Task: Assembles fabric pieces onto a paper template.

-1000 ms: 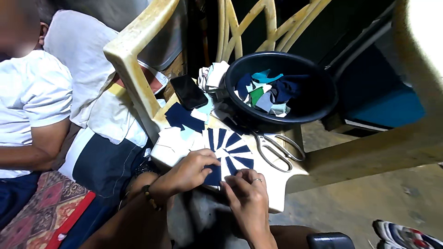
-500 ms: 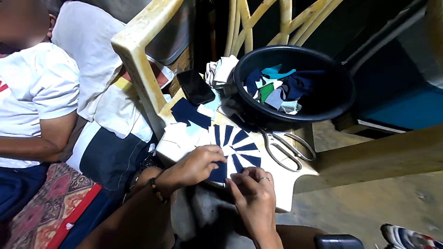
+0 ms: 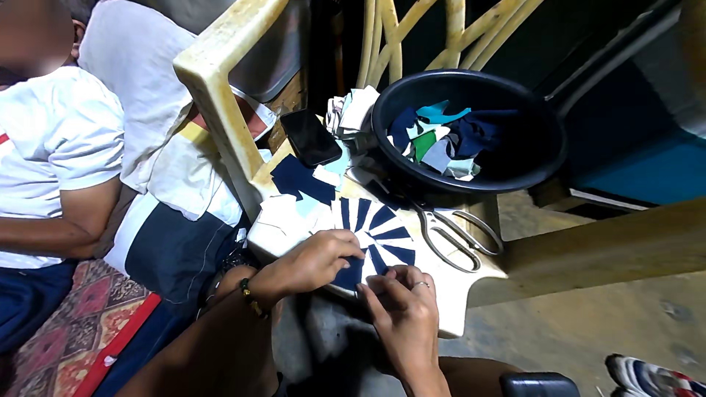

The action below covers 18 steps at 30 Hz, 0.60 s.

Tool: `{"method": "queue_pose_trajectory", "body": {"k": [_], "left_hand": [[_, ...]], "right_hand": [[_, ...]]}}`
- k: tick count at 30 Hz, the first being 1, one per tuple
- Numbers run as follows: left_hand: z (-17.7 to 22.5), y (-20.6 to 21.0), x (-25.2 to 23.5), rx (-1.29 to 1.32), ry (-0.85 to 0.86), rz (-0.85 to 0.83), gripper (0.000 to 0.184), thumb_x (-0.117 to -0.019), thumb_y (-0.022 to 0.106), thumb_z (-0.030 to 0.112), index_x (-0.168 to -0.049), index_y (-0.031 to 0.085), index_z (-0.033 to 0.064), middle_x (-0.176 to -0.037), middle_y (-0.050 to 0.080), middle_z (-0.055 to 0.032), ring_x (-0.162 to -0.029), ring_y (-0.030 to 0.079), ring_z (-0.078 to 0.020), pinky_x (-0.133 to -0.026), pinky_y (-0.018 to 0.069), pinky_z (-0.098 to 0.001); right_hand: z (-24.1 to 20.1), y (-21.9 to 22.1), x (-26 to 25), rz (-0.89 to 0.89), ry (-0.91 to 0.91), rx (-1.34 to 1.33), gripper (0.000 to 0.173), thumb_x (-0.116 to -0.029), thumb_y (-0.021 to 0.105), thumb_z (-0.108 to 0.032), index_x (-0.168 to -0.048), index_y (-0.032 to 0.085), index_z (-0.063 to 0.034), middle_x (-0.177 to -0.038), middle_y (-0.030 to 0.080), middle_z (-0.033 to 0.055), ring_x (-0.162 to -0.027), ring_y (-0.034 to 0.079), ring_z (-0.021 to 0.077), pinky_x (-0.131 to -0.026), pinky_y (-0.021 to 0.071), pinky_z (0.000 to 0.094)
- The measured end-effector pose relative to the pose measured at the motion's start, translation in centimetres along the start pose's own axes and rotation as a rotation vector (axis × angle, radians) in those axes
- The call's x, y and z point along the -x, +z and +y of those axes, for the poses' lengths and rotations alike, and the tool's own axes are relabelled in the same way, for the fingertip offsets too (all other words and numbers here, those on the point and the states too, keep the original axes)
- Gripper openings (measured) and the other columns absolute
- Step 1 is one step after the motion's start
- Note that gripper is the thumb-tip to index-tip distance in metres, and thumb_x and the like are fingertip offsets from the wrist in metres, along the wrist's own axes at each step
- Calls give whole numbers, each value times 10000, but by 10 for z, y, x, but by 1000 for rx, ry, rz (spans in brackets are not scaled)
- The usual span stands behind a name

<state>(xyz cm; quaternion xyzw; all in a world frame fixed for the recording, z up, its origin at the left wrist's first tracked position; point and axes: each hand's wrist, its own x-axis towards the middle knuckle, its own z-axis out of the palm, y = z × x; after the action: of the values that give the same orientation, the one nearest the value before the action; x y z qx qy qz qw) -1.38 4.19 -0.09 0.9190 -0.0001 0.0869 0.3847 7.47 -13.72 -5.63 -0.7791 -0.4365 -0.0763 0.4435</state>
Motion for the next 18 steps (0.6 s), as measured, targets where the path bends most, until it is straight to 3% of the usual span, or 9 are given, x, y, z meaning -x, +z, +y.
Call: {"method": "queue_pose_trajectory", "body": {"k": [6,11,18], "left_hand": [[0,-1,-2,5,5,-10,222,-937,589,-83,-1100,738,-62,-1138,696,-203,-1067,671,-230,-956,524,-295],[-2,0,-1,3,16,2,220,-931,600,-79,-1098,741,-56,-1128,696,-203,-1049,674,-233,-943,531,-294],[3,1,1,-10,-55,16,238,-928,613,-69,-1135,729,-62,-1148,677,-218,-994,669,-225,-888,540,-274]], "right_hand": [[-1,-1,-1,4,9,4,220,-852,711,-301,-810,793,-101,-898,648,80,-869,589,196,-766,469,299],[0,1,-1,11,0,22,197,-821,726,-288,-807,790,-102,-897,662,91,-863,607,227,-751,488,334],[0,2,0,22,4,26,191,-803,724,-282,-794,792,-104,-886,659,81,-866,604,216,-757,484,313]]}}
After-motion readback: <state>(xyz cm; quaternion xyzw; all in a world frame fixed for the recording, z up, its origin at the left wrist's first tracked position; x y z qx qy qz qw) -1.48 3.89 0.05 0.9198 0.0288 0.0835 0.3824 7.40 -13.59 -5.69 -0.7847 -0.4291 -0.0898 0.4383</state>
